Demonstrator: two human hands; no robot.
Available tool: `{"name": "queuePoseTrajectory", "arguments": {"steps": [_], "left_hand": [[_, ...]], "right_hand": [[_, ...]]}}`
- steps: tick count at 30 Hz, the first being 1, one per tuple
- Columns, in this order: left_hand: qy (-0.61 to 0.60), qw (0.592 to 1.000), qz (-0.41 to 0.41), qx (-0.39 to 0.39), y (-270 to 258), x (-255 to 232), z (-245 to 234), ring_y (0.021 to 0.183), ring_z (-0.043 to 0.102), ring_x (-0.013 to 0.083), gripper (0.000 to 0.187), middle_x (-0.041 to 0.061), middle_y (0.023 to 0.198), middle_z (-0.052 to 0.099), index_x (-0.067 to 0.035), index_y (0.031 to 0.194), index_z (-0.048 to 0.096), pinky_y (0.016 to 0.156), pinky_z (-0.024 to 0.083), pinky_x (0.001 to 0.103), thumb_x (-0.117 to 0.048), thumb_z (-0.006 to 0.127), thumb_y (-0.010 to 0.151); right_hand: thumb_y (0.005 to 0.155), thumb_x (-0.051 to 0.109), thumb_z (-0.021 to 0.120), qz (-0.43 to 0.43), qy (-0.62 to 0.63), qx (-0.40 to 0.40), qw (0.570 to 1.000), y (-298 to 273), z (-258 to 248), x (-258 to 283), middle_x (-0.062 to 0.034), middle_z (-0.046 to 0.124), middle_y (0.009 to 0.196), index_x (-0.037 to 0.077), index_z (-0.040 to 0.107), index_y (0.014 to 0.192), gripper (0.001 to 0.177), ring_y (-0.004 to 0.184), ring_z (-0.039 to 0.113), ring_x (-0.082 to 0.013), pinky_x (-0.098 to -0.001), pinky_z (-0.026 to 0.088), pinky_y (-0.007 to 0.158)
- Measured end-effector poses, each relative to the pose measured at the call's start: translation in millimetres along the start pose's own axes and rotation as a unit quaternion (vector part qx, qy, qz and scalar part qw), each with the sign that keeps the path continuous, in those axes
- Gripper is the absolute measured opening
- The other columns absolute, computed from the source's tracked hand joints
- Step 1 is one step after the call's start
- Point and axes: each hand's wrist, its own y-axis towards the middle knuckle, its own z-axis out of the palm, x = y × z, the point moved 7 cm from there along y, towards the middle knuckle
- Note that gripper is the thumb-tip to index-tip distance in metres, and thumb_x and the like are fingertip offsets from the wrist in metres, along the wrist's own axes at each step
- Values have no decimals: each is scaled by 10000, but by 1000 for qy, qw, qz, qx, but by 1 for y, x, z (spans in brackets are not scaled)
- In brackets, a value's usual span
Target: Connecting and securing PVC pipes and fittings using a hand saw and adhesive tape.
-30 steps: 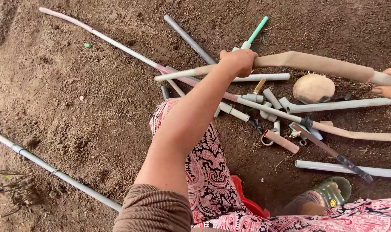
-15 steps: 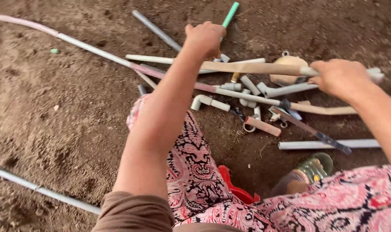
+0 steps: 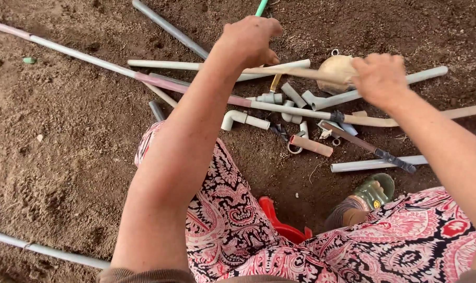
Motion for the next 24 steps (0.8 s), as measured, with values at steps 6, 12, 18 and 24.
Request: {"name": "queuePoseTrajectory", "arguments": {"steps": [6, 12, 18, 24], "left_hand": [[23, 997, 47, -63, 0, 16, -4, 1140, 488, 346, 586, 136, 1237, 530, -236, 1291, 500, 891, 390, 541, -334, 618, 726], [33, 996, 75, -42, -29, 8, -14, 1062, 521, 431, 579, 269, 1114, 595, -73, 1299, 516, 877, 381, 542, -289, 669, 784], [-3, 997, -65, 46, -53, 7, -11, 1156, 514, 319, 601, 158, 1267, 540, -149, 1381, 408, 1045, 371, 528, -241, 629, 830], [50, 988, -135, 49, -42, 21, -7, 1235, 449, 362, 765, 145, 1404, 371, -302, 1405, 372, 1020, 364, 555, -413, 706, 726]], "right_hand": [[725, 222, 538, -93, 218, -26, 971, 60, 109, 99, -147, 622, 682, 90, 563, 708, 136, 663, 611, -361, -483, 448, 583], [865, 84, 456, -46, 161, -83, 982, 32, 133, 148, -101, 621, 1017, 124, 511, 1143, 286, 929, 569, -337, -447, 390, 743], [849, -39, 439, -127, 213, -42, 968, 37, 143, 133, -76, 422, 715, 87, 416, 857, 128, 583, 410, -248, -394, 355, 523], [790, -67, 434, -159, 285, -40, 944, 2, 25, 63, -83, 598, 735, 102, 463, 870, 190, 670, 607, -262, -392, 485, 561]]}}
